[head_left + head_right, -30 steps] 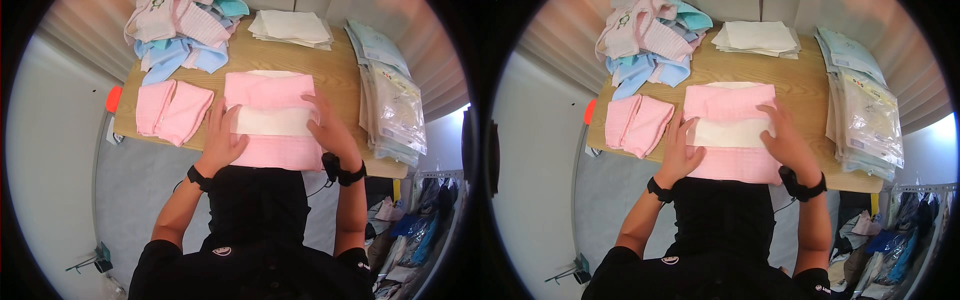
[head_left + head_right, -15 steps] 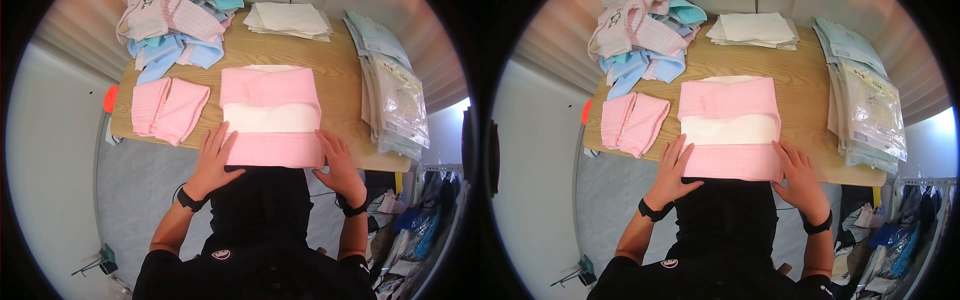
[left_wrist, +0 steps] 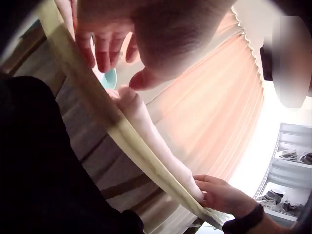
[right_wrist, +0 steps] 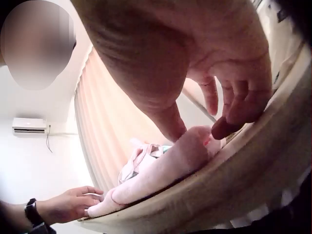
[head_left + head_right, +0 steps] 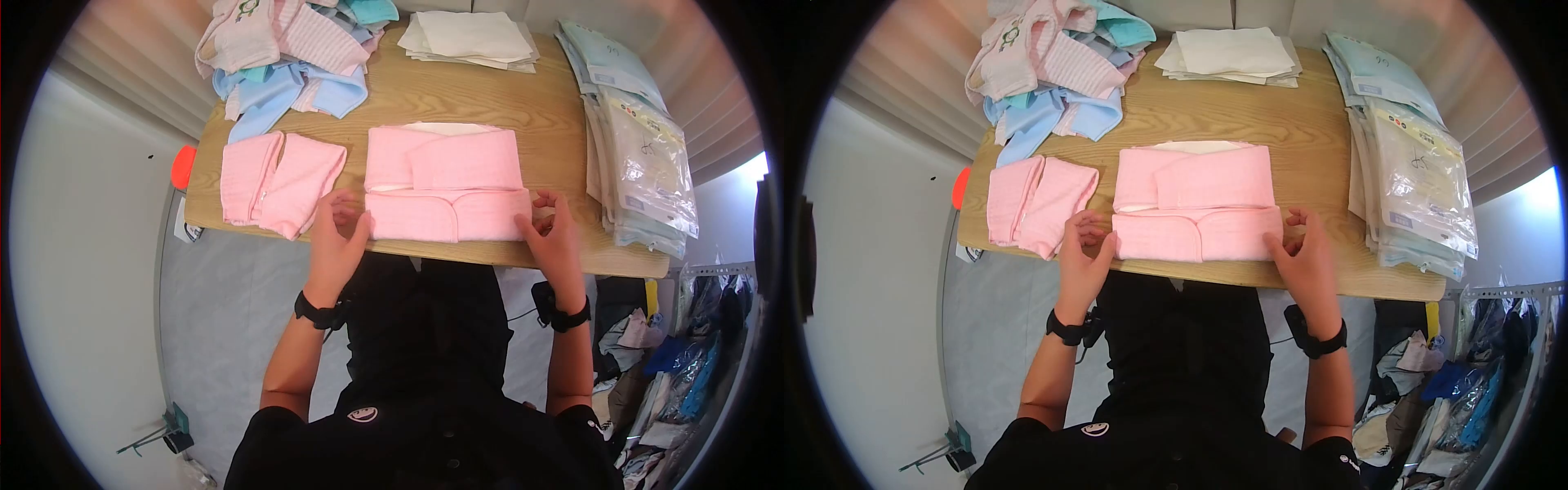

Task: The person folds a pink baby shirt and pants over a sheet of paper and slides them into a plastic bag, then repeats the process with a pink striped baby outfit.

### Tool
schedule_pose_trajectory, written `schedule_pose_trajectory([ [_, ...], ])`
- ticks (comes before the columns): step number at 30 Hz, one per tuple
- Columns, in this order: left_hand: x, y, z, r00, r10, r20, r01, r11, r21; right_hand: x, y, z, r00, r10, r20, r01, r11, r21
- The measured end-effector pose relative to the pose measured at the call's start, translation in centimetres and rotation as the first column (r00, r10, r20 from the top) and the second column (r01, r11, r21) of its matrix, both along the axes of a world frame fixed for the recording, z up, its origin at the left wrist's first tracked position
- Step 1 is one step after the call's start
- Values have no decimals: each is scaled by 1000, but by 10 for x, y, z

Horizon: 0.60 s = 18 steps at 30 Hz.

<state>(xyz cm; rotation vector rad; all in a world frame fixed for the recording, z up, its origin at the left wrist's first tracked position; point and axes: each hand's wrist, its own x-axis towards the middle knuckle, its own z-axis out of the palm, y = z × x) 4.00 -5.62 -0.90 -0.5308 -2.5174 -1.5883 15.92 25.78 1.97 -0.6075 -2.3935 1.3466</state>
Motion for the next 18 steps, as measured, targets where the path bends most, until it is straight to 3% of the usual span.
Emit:
schedule_pose_trajectory([
  [2,1,2,-4,996,21,-91,-24,999,-36,3,-1,-5,999,-21,-48,26,995,100],
  [5,14,8,7,916,-63,-396,-31,974,-226,20,9,11,997,-55,-45,67,940,334],
  [8,22,11,5,908,-198,-369,84,949,-303,26,54,24,957,-148,-251,283,679,677],
  [11,21,19,8,917,-276,-287,161,916,-367,18,96,23,890,-294,-347,445,401,801],
  [13,18,25,3,939,-278,-203,189,909,-372,21,124,5,900,-357,-248,403,469,786],
  [16,18,36,3,985,-165,47,171,972,-164,28,135,8,901,-419,-113,369,603,708],
  [17,17,37,3,987,-163,7,161,968,-192,32,133,10,902,-427,-66,358,651,669],
  [18,13,38,2,987,-158,-36,147,965,-217,35,132,8,897,-430,-106,380,624,683],
])
